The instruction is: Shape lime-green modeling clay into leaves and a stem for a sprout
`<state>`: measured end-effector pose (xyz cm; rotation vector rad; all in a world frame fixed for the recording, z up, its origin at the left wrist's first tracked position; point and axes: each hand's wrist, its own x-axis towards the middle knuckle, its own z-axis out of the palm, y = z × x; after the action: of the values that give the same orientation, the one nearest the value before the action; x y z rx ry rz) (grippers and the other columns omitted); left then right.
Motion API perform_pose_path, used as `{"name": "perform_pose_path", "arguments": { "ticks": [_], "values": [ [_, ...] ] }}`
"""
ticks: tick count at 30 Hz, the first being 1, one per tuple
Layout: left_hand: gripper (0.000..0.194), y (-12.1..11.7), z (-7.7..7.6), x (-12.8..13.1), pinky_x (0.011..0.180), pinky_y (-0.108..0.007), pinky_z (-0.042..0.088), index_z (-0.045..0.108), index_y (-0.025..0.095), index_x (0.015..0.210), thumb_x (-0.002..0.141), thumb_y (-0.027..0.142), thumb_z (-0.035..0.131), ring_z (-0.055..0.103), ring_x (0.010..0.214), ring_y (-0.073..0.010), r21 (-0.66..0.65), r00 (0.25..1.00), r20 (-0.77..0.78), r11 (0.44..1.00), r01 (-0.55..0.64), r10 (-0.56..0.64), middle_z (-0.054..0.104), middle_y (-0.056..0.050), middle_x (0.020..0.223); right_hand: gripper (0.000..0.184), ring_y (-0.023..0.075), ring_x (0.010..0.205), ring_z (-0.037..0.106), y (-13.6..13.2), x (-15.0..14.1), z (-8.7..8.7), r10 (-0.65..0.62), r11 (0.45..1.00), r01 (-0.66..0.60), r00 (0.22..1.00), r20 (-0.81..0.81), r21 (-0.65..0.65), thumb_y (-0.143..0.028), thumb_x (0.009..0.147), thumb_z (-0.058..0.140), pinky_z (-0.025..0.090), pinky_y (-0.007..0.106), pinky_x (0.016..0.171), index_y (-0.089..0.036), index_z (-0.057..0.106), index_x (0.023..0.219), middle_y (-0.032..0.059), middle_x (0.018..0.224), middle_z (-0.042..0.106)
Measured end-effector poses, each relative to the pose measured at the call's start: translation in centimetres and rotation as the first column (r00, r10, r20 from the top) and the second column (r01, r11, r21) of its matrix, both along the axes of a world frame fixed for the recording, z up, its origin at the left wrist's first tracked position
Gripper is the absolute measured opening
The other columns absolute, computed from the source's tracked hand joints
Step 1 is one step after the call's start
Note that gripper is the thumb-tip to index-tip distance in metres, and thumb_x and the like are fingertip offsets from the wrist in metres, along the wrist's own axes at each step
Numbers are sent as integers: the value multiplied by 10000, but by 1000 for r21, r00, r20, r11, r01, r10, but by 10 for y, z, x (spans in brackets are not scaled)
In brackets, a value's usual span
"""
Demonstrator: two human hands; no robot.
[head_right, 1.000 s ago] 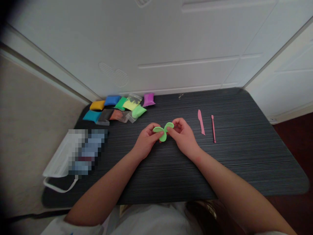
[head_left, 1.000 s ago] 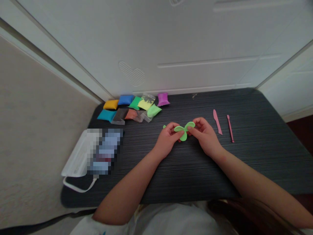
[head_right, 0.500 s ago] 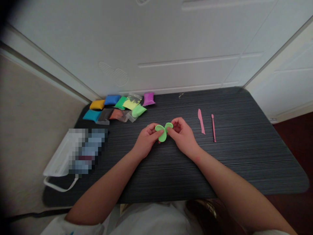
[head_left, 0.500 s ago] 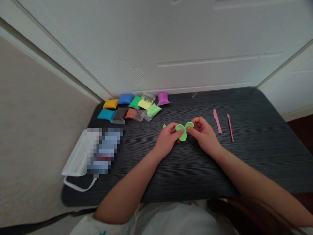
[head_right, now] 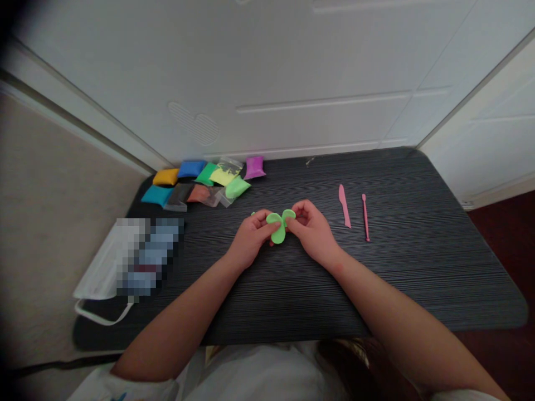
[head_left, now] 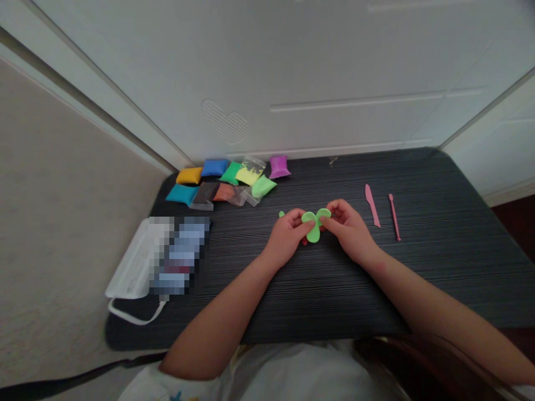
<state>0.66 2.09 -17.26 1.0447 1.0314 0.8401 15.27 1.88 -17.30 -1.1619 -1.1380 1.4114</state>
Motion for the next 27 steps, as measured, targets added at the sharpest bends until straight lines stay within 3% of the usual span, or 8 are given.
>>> {"name": "perform_pose_path", "arguments": {
  "ticks": [17, 27],
  "values": [
    [128, -1, 0, 0, 430, -180, 348, 507, 166, 739, 719, 272, 578, 442, 453, -55, -2, 1000, 13, 1000, 1, -1, 528, 60, 570, 212, 90, 595, 520, -1, -1, 2, 3, 999, -4, 999, -35, -33, -274, 662, 648, 466, 257, 603, -209, 459, 734, -51, 681, 519],
    [124, 0, 1, 0, 424, -177, 346, 514, 160, 743, 723, 269, 571, 444, 447, -53, -11, 1000, 15, 1000, -2, 2, 534, 54, 571, 143, 97, 675, 528, -1, 0, -1, 44, 999, -44, 999, -32, 12, -226, 708, 605, 480, 255, 646, -211, 517, 821, -29, 770, 530]
  ]
}}
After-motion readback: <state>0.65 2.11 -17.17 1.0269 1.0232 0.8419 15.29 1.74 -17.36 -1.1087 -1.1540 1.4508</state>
